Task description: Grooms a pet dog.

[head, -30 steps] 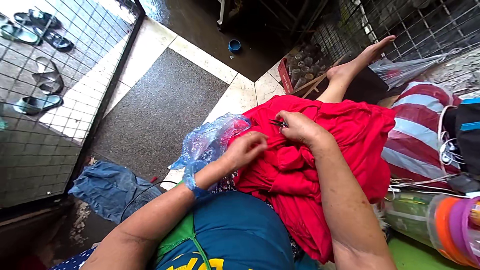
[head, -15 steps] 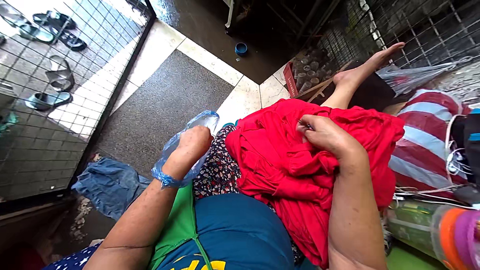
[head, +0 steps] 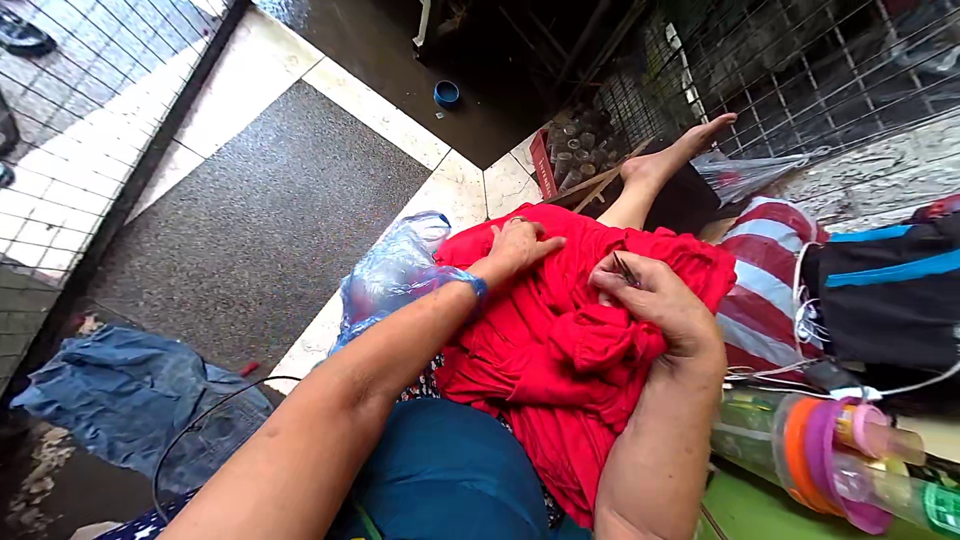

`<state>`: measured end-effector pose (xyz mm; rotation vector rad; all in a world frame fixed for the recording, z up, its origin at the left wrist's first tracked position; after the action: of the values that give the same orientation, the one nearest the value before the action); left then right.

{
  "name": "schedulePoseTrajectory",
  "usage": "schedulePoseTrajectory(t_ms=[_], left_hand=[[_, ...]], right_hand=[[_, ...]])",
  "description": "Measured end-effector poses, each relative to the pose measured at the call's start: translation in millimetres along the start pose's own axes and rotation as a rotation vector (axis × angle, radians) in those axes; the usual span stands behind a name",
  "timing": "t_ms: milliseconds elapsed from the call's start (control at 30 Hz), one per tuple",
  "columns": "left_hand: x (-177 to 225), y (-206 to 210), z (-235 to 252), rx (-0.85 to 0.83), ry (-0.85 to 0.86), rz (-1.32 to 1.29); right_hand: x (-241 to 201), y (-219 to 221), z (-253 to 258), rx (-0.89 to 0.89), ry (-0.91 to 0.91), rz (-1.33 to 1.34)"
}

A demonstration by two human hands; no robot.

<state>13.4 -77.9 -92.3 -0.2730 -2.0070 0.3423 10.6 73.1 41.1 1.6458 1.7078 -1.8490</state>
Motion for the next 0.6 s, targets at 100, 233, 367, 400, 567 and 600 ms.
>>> schedulePoseTrajectory(t_ms=[100,233,367,400,567,600], left_hand=[[17.7,-19.0,-13.2,0.065,0.270,-0.294],[35.8,-49.8,-93.8,0.075,0.787,-0.413],[27.5,6.9,-204.4,-0.220,1.053,0.200],[19.7,21.9,-221.1,-0.243,1.085,0.259],[14.0,61.6,-255.1,-0.175,1.122,0.319],[14.9,66.1,-255.4,-0.177,1.114,0.326]], right_hand=[[4.7,-3.1,-3.1,0.057,-0.043,0.093],[18.3,-15.1,-9.1,0.191,-0.052,0.298],[20.0,-15.9,-7.1,0.191,-0.050,0.314],[18.0,-13.9,-5.7,0.180,-0.041,0.252],[-2.8,5.2,-2.3,0.029,-0.123,-0.174],[-4.6,10.3,-3.4,0.017,-0.118,-0.223]])
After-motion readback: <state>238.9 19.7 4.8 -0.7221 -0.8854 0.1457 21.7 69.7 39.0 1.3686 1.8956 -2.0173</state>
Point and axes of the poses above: each hand's wrist, its own z-axis towards the middle knuckle, its own y-axis out of the palm, x = y × z, the point moved 6 cm from there along z, towards the middle knuckle, and after that the axes turned 8 degrees about -y, right-handed, at the moved point
